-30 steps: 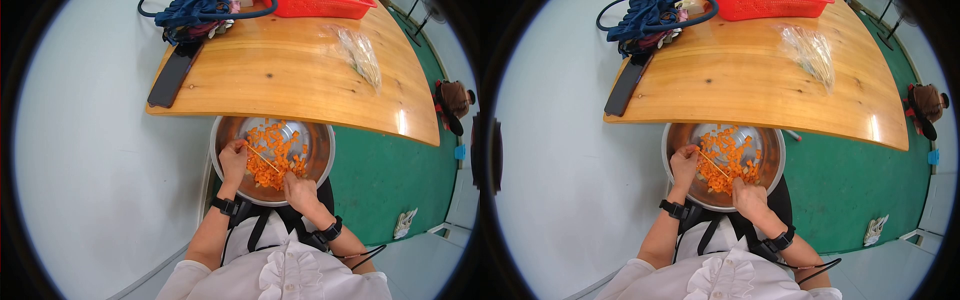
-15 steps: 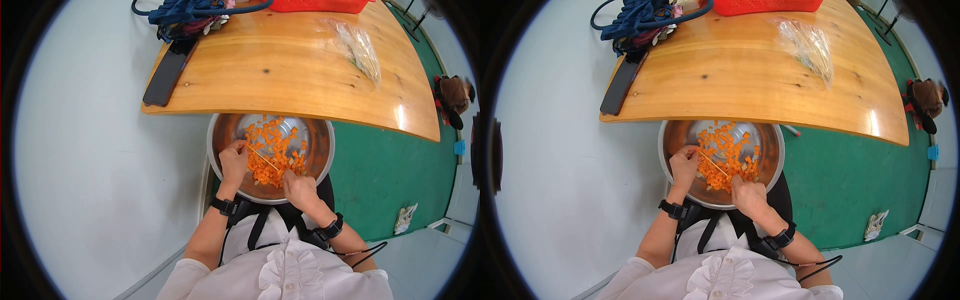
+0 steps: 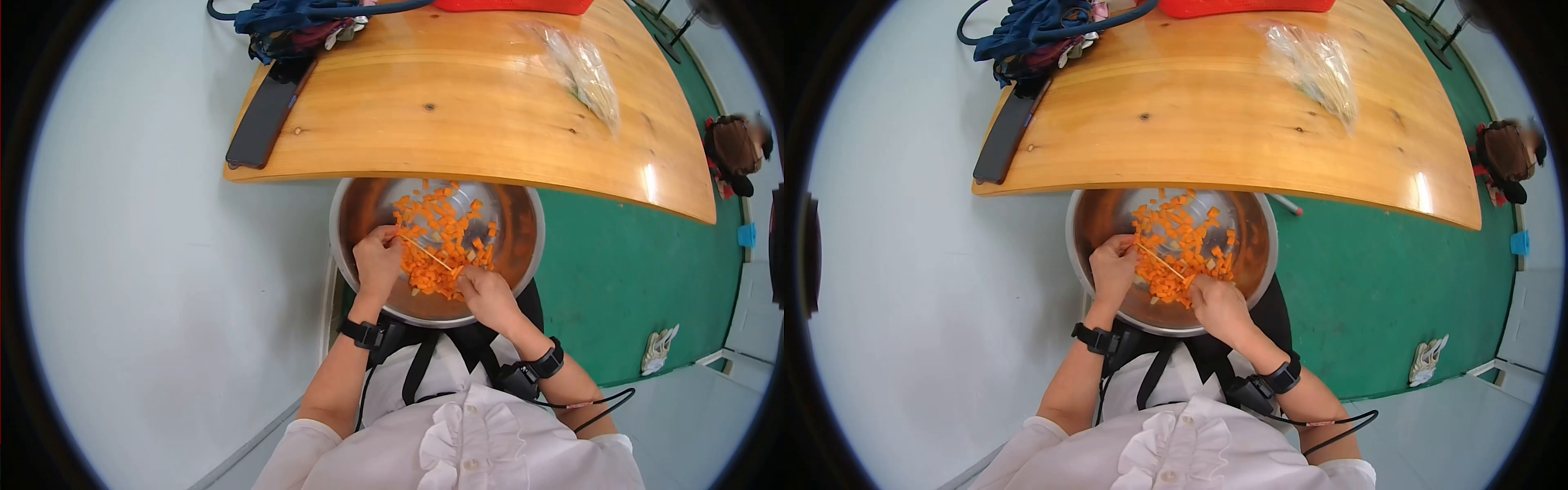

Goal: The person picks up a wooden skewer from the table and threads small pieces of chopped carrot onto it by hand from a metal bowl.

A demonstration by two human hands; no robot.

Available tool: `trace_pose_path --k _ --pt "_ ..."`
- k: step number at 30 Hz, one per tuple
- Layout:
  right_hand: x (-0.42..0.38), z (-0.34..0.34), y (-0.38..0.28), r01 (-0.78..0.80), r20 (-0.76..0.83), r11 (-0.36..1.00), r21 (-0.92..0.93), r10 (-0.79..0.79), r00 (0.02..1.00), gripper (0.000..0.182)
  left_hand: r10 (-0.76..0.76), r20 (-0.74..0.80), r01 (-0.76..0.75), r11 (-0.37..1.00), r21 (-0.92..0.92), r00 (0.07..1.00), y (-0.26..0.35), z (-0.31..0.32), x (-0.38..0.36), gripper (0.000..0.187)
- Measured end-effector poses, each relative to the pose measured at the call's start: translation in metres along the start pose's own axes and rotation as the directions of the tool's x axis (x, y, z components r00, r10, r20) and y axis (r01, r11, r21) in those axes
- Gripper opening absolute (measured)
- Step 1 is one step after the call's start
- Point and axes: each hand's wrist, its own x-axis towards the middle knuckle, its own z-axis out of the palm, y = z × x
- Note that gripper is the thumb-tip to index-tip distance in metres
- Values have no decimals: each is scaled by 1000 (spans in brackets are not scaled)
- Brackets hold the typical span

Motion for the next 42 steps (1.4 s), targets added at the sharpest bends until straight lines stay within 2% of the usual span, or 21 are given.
trace_pose_path --k 1,4,7,10,13,16,19,22,25,29,32,35,39,42 --pt "2 -2 2 -18 15 993 113 16 1000 14 24 2 -24 999 27 1000 -4 0 0 16" --pt "5 -11 -3 -176 171 938 297 129 977 16 -3 26 4 999 -51 1000 -6 0 0 16" --pt "1 -4 -3 21 -34 1000 8 -20 999 13 -87 46 92 989 -118 995 5 -3 -2 16" --pt "-5 3 -7 79 -67 947 -312 -105 992 11 -26 6 27 998 -51 1000 11 -2 -4 16" --pt "-4 8 0 137 -137 944 -300 -184 973 9 15 39 -15 1000 -11 999 5 -2 -3 17" --pt "-3 5 0 87 -77 963 -255 -110 991 9 59 50 -60 998 8 997 5 -3 -2 17" --pt "-1 2 -1 85 -96 979 -183 -104 990 9 106 56 -108 993 42 993 2 -3 -2 16" --pt "0 -1 -4 53 -76 982 -181 -67 995 10 51 106 -50 999 -17 993 8 -5 -4 17" --pt "1 -1 -7 59 -107 974 -220 -84 991 10 122 163 -132 990 51 979 19 6 -22 19" --pt "3 0 -4 78 -128 965 -252 -113 985 9 74 203 -61 996 -69 976 12 9 -23 20" --pt "4 2 -4 90 -126 959 -269 -127 984 8 66 263 -87 994 69 962 34 4 -31 20" --pt "3 1 -5 62 -105 954 -293 -97 990 7 110 339 -136 989 53 934 26 13 -40 21" --pt "3 2 -3 62 -100 951 -304 -97 990 7 52 385 -59 998 7 922 28 12 -42 21" --pt "2 3 -2 72 -109 944 -322 -112 988 7 43 443 -78 995 62 895 36 15 -47 21"
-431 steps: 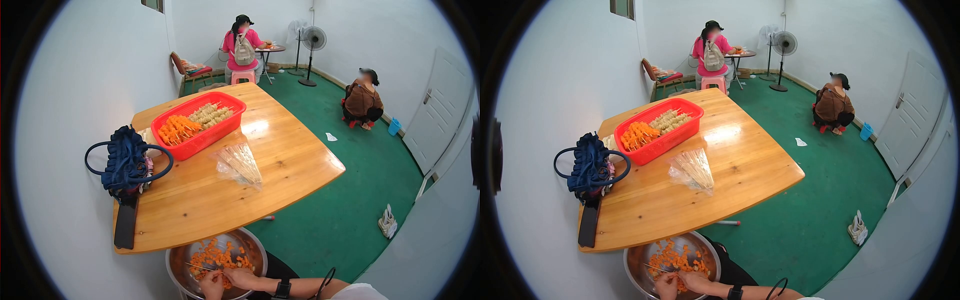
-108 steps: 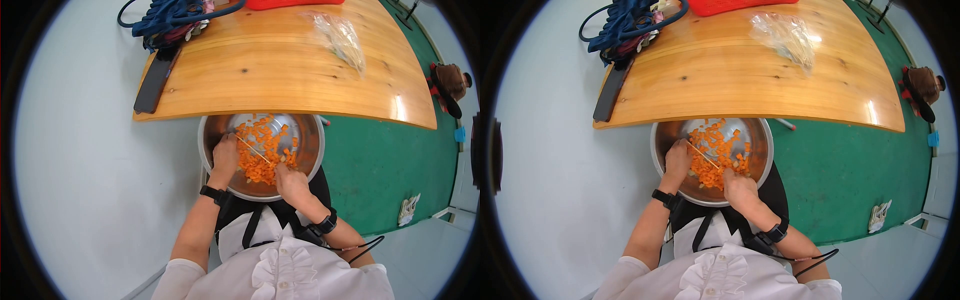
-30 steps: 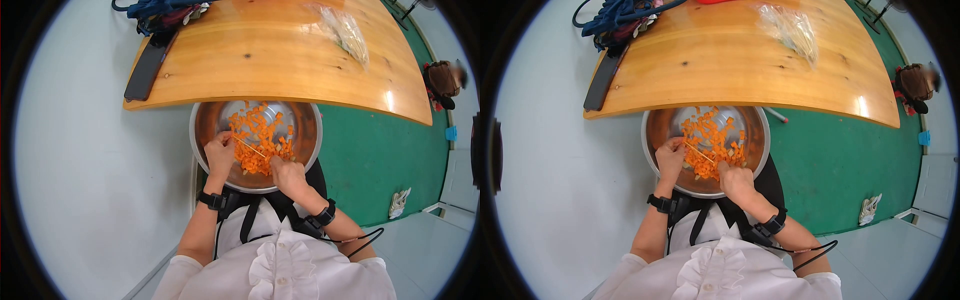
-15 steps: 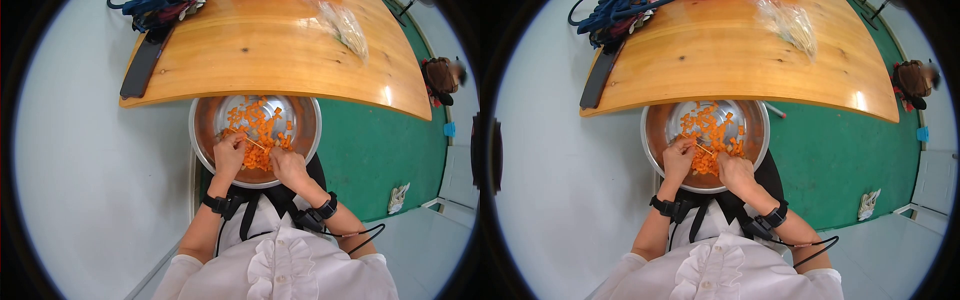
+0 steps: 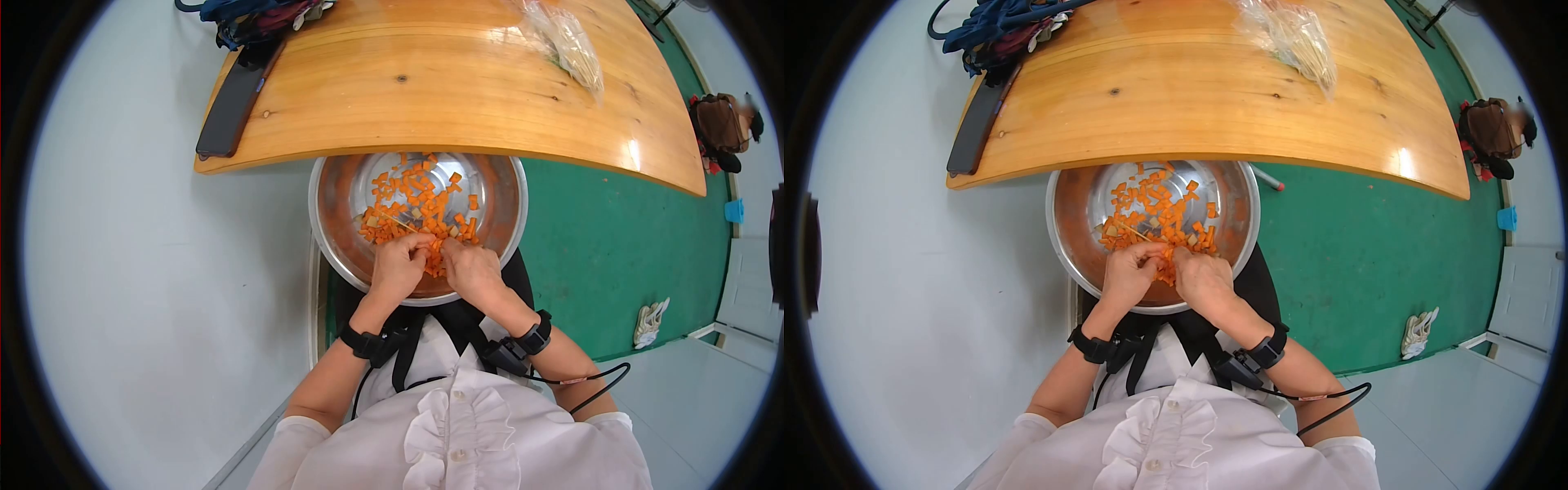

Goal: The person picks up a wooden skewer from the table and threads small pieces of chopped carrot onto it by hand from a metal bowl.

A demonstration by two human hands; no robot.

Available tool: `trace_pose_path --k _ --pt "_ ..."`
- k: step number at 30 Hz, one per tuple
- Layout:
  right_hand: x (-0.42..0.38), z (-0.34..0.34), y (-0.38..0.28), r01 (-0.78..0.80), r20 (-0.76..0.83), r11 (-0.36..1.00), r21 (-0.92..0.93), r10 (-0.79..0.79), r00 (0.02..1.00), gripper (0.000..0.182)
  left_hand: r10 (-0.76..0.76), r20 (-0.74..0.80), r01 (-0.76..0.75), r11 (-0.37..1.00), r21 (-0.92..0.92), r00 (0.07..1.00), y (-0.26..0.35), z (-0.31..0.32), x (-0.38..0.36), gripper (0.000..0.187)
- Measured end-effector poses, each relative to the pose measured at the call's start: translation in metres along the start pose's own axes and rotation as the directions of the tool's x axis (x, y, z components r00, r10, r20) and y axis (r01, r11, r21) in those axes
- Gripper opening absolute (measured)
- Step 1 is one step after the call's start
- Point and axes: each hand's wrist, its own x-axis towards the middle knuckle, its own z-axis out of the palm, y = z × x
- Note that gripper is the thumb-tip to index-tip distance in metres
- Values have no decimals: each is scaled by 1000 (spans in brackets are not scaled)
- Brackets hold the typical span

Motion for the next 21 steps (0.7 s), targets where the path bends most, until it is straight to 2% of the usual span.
trace_pose_path --k 3,6,10,13,14,17,18,21 --pt "0 -3 0 -5 7 1000 -11 5 1000 6 -2 -40 -5 982 -190 999 -3 2 0 17" --pt "0 -3 0 19 -57 999 34 -17 998 5 34 12 -32 986 -165 999 -7 -7 8 18" --pt "1 -13 -3 8 -150 994 113 9 989 7 37 -277 -20 998 63 960 -13 -35 29 19" --pt "1 -16 -3 -49 -178 977 206 86 980 9 119 -167 -50 929 366 979 -22 -34 30 23" --pt "0 -14 -2 -51 -177 973 226 92 980 9 154 -89 -112 927 357 984 -32 -30 30 28" --pt "0 -12 2 -54 -181 963 264 104 978 10 169 63 -176 834 523 984 -10 -21 18 30" --pt "0 -13 2 -48 -187 963 265 100 977 10 92 115 -135 878 458 989 -9 -16 18 30" --pt "-1 -13 3 -51 -171 957 286 103 980 10 159 157 -220 804 553 975 -9 -5 14 29"
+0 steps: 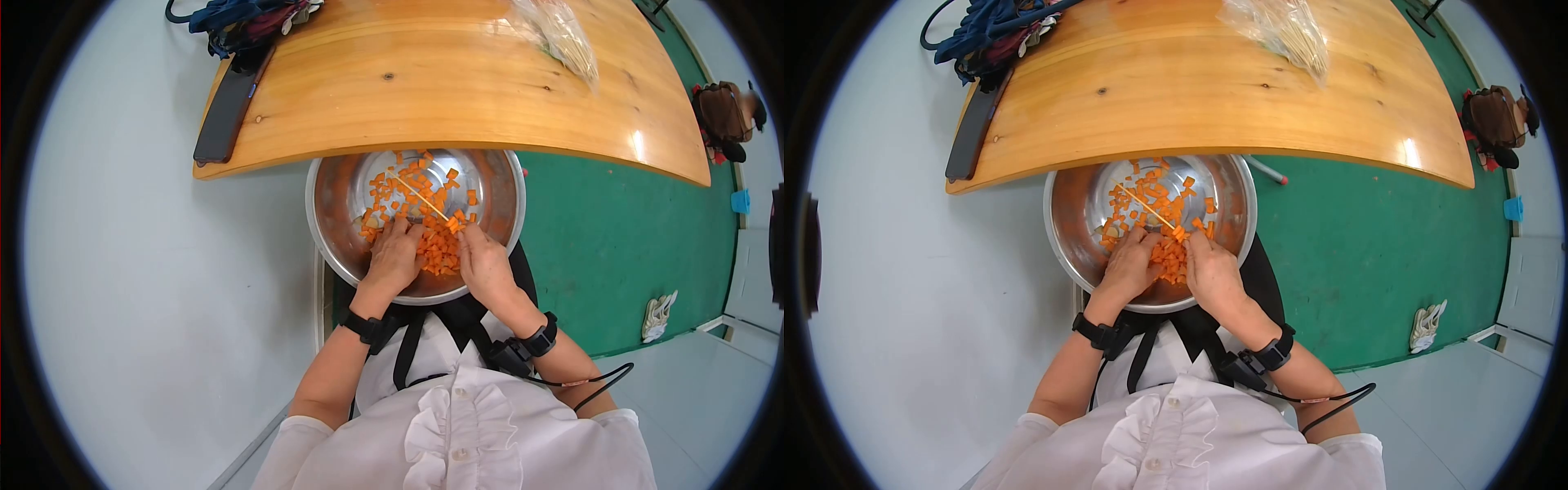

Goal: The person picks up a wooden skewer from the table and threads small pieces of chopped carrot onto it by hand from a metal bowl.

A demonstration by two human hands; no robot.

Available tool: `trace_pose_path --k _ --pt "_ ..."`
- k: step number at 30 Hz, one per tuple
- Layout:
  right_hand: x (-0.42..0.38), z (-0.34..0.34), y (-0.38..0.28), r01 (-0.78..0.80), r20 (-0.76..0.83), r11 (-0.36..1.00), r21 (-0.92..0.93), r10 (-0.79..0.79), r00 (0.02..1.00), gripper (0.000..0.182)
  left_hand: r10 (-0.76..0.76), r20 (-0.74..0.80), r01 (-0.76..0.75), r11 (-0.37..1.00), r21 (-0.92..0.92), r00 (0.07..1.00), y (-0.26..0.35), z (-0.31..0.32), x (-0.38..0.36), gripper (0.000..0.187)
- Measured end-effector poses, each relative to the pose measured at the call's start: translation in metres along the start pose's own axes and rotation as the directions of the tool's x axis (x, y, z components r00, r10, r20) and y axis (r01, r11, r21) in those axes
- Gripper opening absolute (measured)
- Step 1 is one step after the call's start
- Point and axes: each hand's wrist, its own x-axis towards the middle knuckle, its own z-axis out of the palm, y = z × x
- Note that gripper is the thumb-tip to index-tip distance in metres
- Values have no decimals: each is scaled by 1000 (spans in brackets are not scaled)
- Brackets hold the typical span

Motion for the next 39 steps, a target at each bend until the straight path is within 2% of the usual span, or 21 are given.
trace_pose_path --k 6,11,13,16,18,21,23,26,27,29,30,31,32,37,39 --pt "-2 -2 3 0 12 999 37 0 1000 10 -134 112 150 977 -151 985 -2 -6 -2 22" --pt "-2 -4 1 0 24 1000 18 0 1000 11 -262 67 267 883 -386 963 -20 -1 -1 26" --pt "-1 -4 1 -19 35 999 29 18 999 11 -318 69 304 787 -538 946 -24 0 3 25" --pt "-3 -2 3 -42 53 998 41 40 998 13 -392 122 346 572 -744 912 -22 -2 4 20" --pt "-3 -3 4 43 69 999 -21 -41 997 12 -450 156 366 429 -826 879 -21 -7 4 17" --pt "-6 -2 3 81 135 994 -69 -71 988 11 -501 157 346 311 -885 851 -34 -2 3 13" --pt "-8 -1 3 102 173 991 -86 -86 981 10 -521 120 306 288 -908 845 -36 1 1 10" --pt "-11 7 13 172 173 978 -120 -150 973 7 -481 92 220 216 -951 872 -53 10 0 5" --pt "-11 9 14 189 229 961 -200 -141 963 6 -545 97 219 162 -962 832 -48 7 -1 4" --pt "-8 9 12 190 210 974 -125 -161 964 6 -542 95 222 175 -959 835 -41 -4 3 5" --pt "-8 8 6 160 196 981 -113 -136 971 7 -491 111 229 186 -956 864 -39 -13 1 6" --pt "-8 8 6 123 232 984 -129 -90 969 9 -512 104 221 173 -960 853 -43 -6 -1 6" --pt "-9 8 6 138 188 984 -110 -116 975 10 -516 98 221 182 -958 851 -45 -3 0 7" --pt "-11 5 12 109 204 991 -75 -92 975 12 -586 47 167 153 -974 809 -35 -2 4 12" --pt "-11 3 9 115 229 988 -104 -89 969 12 -559 31 156 179 -971 829 -35 0 2 12"
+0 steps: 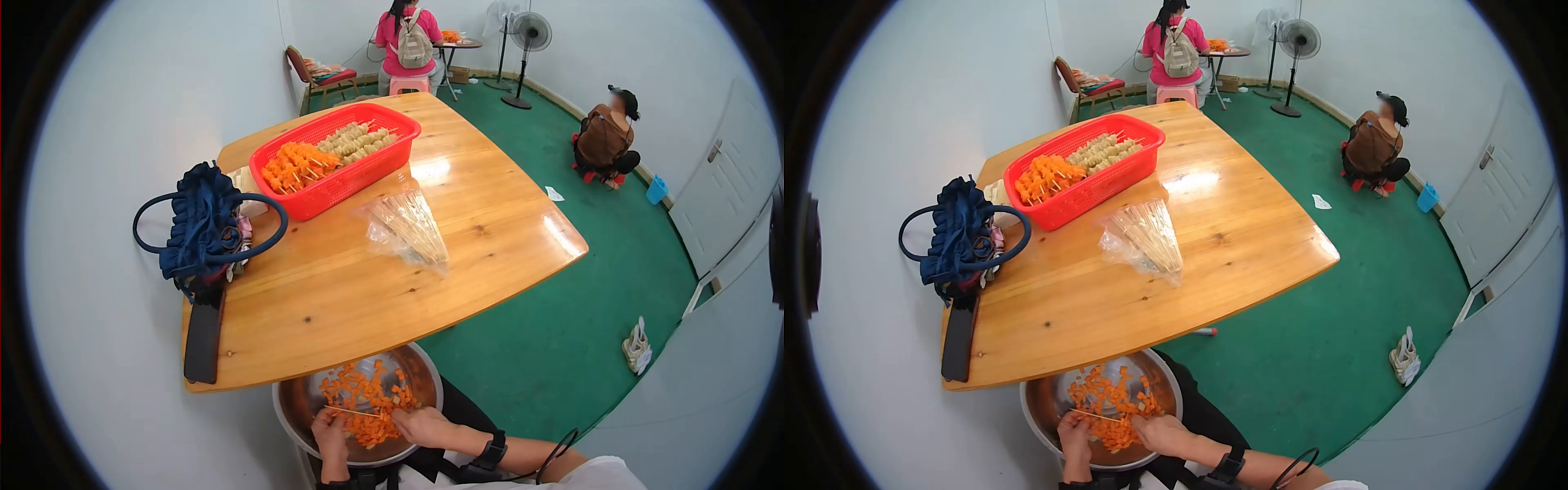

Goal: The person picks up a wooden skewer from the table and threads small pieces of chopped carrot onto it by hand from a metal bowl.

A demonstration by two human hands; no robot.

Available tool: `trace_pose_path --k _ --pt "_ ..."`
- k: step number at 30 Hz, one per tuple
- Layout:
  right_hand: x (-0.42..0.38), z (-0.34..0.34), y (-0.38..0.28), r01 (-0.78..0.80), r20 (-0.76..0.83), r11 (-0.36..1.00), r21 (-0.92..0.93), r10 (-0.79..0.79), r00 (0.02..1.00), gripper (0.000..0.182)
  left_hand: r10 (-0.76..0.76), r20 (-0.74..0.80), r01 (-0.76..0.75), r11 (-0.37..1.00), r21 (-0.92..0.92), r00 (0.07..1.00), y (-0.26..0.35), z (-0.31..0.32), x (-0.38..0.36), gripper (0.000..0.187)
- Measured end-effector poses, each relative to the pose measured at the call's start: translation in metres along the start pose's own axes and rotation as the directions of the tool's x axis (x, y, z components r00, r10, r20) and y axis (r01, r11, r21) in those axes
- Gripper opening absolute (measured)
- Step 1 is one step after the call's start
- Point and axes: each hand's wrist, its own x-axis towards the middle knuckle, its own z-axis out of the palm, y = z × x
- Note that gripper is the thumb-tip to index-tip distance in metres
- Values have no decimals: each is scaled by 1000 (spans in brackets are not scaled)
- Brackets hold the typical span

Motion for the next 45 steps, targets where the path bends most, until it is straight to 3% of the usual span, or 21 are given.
trace_pose_path --k 4,7,13,14,17,20,23,26,29,32,35,45 --pt "-1 1 4 5 2 1000 -5 -5 1000 10 36 4 -36 995 90 999 -8 -1 -1 10" --pt "-2 5 8 15 -8 1000 22 -15 1000 9 135 -98 -127 989 80 986 -7 1 0 8" --pt "0 -4 2 17 10 998 55 -18 1000 10 180 -176 -132 958 254 968 4 7 0 13" --pt "1 0 5 26 -3 998 56 -26 1000 10 115 -190 -62 963 263 975 7 7 1 13" --pt "1 12 15 20 8 997 73 -21 1000 10 191 -130 -165 968 188 973 10 9 -1 15" --pt "2 3 8 50 20 997 59 -51 998 10 132 -264 -95 984 148 955 8 12 3 21" --pt "3 -3 5 36 76 999 31 -39 996 10 121 -290 -85 987 133 949 -1 7 6 22" --pt "5 -6 6 48 81 998 28 -50 995 10 91 -189 -58 983 173 978 43 22 -29 23" --pt "7 -7 6 45 96 999 24 -47 994 10 96 -183 -65 984 168 979 43 21 -28 19" --pt "7 -7 3 62 68 998 21 -63 996 11 151 -333 -71 968 240 931 11 12 2 23" --pt "6 -5 5 84 59 996 8 -84 995 11 168 -299 -126 980 155 939 5 10 3 17" --pt "2 0 10 123 0 989 87 -123 992 12 146 -320 -100 983 157 936 8 12 4 12"
